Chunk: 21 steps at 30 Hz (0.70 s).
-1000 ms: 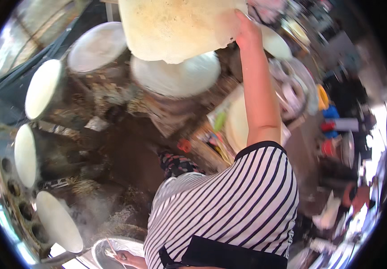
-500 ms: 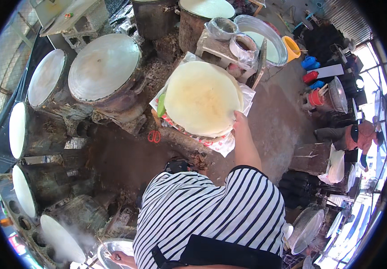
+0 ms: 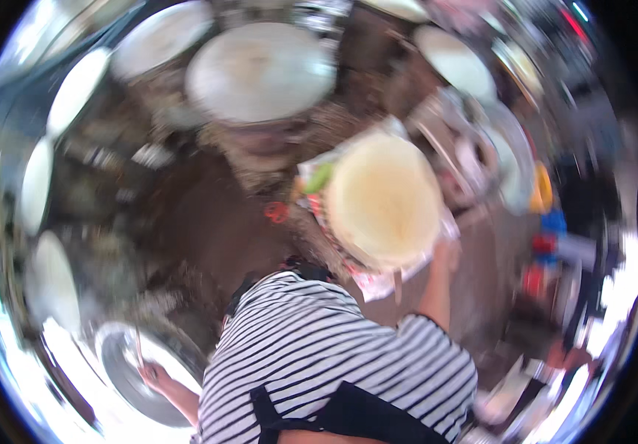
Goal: The person ladles batter onto several hot griddles, spreads it into thin circles, and removes cooked crepes to a stack. They repeat the cycle of ladling, spreading, and stacking while managing multiple griddles simultaneously.
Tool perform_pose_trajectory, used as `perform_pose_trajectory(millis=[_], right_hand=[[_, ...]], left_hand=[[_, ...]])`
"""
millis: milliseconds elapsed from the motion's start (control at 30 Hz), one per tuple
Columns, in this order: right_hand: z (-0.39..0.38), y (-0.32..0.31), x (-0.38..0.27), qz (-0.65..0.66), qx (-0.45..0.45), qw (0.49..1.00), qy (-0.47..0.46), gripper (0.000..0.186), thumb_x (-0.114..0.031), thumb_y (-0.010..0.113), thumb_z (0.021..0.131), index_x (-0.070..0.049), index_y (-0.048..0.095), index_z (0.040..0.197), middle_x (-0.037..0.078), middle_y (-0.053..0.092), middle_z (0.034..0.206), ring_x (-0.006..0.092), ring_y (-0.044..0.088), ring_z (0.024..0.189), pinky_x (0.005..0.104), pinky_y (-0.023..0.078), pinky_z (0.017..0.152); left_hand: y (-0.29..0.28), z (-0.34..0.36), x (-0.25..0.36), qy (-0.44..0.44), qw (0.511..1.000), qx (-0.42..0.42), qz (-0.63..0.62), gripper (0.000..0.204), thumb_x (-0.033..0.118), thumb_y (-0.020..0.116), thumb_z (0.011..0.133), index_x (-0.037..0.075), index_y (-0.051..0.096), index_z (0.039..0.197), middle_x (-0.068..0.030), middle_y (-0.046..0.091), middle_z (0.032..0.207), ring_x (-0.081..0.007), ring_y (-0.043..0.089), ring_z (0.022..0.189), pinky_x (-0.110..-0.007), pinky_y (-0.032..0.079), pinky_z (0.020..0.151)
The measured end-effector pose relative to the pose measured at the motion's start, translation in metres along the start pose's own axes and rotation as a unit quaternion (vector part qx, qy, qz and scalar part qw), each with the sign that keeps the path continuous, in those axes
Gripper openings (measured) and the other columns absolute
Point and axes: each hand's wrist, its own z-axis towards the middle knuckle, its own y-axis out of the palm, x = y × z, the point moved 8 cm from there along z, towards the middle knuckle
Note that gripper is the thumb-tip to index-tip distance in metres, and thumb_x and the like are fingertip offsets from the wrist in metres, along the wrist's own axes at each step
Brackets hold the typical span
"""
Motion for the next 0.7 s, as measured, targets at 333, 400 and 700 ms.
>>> perform_pose_trajectory(millis=[333, 400, 700], right_hand=[[-0.355, 0.107, -0.434, 0.23, -0.397, 0.61, -0.646, 0.021, -0.01, 0.049, 0.089, -0.002, 0.058, 0.107, 0.009, 0.063, 0.085, 0.0139, 0.06, 0.068, 0.027, 0.051, 0.062], [-0.559, 0.068, -0.438, 0.147, -0.594, 0.48, -0.629, 0.024, -0.014, 0.048, 0.091, -0.002, 0.06, 0.109, 0.011, 0.065, 0.09, 0.0166, 0.063, 0.081, 0.0278, 0.051, 0.071], [-0.917, 0.092, -0.225, -0.419, -0.765, 0.24, -0.427, 0.018, -0.017, 0.051, 0.089, -0.001, 0.056, 0.096, 0.005, 0.059, 0.071, 0.0119, 0.056, 0.056, 0.0257, 0.048, 0.046]], left_hand=[[-0.031, 0.002, -0.026, -0.155, 0.955, -0.053, -0.249, 0.03, 0.017, 0.048, 0.092, -0.001, 0.048, 0.116, 0.0066, 0.029, 0.05, -0.0042, 0.024, 0.035, -0.016, 0.019, 0.029], [-0.048, -0.013, -0.027, -0.169, 0.951, -0.026, -0.257, 0.026, 0.018, 0.05, 0.09, 0.001, 0.051, 0.11, 0.0066, 0.03, 0.049, -0.0045, 0.025, 0.034, -0.016, 0.019, 0.028], [-0.084, 0.032, -0.043, -0.181, 0.963, 0.074, -0.186, 0.026, 0.03, 0.05, 0.091, 0.006, 0.058, 0.092, 0.0016, 0.047, 0.05, -0.0063, 0.038, 0.033, -0.016, 0.029, 0.028]])
